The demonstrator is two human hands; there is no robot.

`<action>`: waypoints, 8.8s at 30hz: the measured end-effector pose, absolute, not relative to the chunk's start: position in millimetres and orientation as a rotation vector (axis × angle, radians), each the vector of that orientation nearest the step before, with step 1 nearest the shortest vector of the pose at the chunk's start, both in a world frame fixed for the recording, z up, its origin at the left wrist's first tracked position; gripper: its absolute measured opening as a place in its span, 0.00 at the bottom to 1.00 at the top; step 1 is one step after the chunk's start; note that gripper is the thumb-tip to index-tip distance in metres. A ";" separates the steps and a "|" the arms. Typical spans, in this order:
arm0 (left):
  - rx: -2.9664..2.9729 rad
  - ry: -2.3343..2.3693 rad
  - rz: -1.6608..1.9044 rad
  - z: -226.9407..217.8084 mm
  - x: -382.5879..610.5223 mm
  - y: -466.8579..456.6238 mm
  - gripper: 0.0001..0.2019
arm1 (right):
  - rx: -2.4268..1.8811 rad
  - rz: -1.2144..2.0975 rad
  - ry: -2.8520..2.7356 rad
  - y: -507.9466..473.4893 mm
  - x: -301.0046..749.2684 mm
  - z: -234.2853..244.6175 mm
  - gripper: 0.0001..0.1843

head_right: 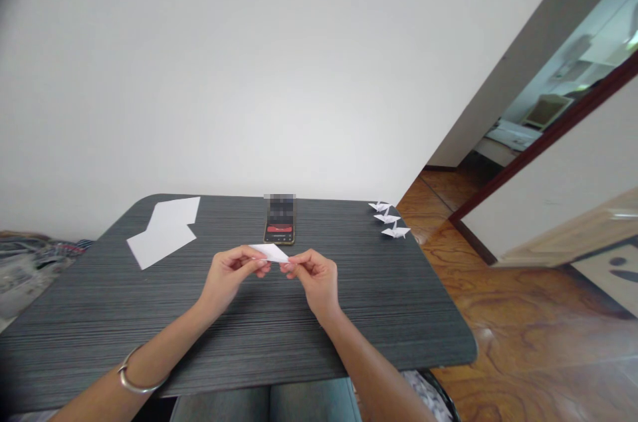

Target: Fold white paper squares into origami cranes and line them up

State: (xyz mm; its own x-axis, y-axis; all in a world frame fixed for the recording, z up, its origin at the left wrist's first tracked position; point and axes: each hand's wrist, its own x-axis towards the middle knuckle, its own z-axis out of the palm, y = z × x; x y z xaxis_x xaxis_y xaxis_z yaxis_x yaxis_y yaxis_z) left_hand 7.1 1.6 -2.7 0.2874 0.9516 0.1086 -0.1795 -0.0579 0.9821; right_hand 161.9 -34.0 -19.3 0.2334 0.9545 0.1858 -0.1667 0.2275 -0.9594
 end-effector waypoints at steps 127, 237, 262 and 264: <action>1.694 0.893 1.108 -12.6 9.0 -2.0 0.06 | -1.064 1.491 -0.942 -28.3 157.4 -26.5 0.13; 1.372 0.913 1.026 -19.9 5.6 12.3 0.11 | -1.102 1.497 -1.153 -28.7 159.2 -27.5 0.16; 1.514 0.952 1.069 -12.5 2.9 14.1 0.26 | -1.174 1.413 -1.059 -27.5 167.5 -20.6 0.14; 1.527 0.937 1.036 -13.3 2.3 14.4 0.25 | -1.172 1.422 -1.069 -27.7 168.1 -20.5 0.14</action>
State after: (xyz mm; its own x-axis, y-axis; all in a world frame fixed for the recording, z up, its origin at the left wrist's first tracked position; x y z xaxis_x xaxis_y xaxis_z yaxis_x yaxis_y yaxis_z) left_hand 2.3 14.4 -13.3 0.3262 0.9336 0.1482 0.0544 -0.1751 0.9830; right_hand 168.1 -27.7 -20.5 -0.0673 0.9883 -0.1370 -0.1429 -0.1454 -0.9790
